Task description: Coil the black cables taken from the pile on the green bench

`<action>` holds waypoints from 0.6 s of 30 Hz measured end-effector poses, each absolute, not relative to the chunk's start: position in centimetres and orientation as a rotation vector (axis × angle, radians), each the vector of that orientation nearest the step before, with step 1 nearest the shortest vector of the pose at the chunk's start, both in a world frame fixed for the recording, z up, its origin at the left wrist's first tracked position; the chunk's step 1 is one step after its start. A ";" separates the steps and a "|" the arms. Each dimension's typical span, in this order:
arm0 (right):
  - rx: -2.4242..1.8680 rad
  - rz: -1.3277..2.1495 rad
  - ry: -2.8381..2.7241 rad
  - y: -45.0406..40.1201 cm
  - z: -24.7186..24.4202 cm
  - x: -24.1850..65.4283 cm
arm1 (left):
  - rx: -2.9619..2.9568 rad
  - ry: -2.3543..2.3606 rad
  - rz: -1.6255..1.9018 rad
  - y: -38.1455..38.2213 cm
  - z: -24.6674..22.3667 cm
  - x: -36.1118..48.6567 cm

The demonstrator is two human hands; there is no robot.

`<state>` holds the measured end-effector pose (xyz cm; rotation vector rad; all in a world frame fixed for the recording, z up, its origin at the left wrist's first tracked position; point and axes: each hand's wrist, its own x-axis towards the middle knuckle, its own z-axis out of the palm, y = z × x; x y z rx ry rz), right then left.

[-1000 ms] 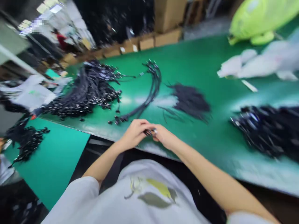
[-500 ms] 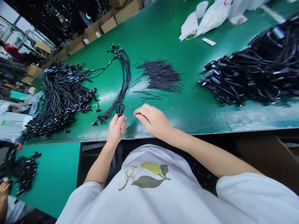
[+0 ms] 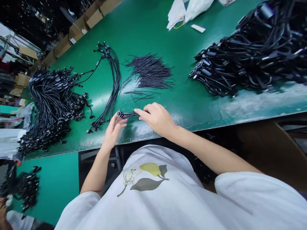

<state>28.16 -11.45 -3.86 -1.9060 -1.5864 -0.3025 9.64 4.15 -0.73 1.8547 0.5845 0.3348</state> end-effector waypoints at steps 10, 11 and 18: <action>-2.160 0.110 -1.824 -10.2 -5.6 25.1 | 1.689 0.728 0.395 0.5 -3.0 13.4; -2.188 0.120 -1.831 -10.1 -5.8 25.1 | 1.696 0.732 0.386 0.1 -3.4 13.3; -2.631 -0.180 -1.414 -13.5 -1.4 35.0 | 2.102 0.606 0.286 2.1 -5.8 8.9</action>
